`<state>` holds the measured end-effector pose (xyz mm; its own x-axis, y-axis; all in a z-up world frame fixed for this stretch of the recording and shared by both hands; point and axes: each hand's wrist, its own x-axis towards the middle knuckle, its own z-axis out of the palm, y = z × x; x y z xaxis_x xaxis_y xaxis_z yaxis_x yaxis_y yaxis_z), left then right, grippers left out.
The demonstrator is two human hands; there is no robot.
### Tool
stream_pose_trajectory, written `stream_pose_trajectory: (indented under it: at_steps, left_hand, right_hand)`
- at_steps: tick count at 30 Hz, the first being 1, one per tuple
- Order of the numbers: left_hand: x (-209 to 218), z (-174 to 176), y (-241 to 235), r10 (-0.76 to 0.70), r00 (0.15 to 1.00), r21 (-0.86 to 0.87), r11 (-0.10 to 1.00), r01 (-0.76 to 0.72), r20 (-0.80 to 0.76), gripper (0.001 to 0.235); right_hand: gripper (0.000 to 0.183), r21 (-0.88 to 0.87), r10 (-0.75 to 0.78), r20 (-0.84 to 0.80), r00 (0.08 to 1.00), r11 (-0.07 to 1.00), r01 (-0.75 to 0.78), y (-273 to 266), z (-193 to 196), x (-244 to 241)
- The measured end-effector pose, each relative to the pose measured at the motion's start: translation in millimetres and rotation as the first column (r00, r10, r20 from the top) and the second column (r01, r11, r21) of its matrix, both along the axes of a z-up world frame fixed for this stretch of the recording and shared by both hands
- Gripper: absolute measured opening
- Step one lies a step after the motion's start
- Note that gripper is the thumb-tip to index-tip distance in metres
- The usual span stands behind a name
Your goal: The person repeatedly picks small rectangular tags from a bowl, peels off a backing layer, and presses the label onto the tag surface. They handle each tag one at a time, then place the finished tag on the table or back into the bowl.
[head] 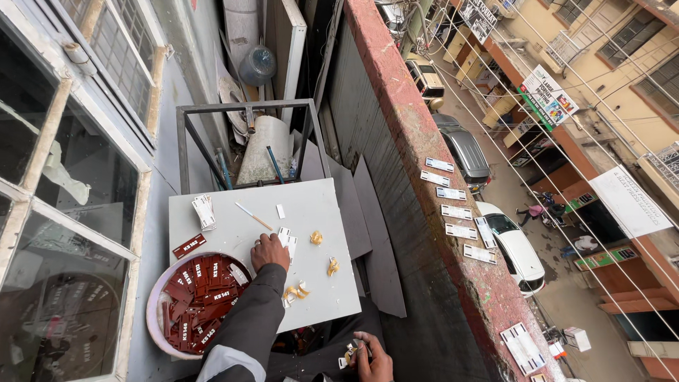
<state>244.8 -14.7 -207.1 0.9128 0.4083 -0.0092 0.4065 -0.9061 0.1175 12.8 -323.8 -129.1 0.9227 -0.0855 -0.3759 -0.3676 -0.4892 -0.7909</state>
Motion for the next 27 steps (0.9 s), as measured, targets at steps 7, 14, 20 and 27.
stream_pose_trajectory:
  at_steps: [7,14,20,27]
  left_hand:
    - [-6.5,5.5,3.9,-0.011,0.964,-0.056,0.998,0.026,0.265,0.050]
    - [-126.3,160.9,-23.2,0.215,0.977,-0.999,0.027,-0.019,-0.013,0.049]
    - [-228.3,228.9,-48.5,0.326,0.945,-0.882,-0.439,0.170,0.020,0.026]
    - [-252.9,189.5,-43.3,0.227,0.886,-0.852,-0.258,0.455,0.405,0.015]
  right_hand:
    - [0.033,0.008,-0.018,-0.037,0.999,1.000,0.019,6.5,5.1,5.4]
    - [0.046,0.321,0.073,0.152,0.986,0.940,-0.119,28.7,13.0,21.8]
    - [0.020,0.752,0.008,0.370,0.929,0.585,-0.304,87.4,78.8,47.9]
    - [0.013,0.641,0.113,0.508,0.854,0.612,-0.462,127.9,114.4,39.4]
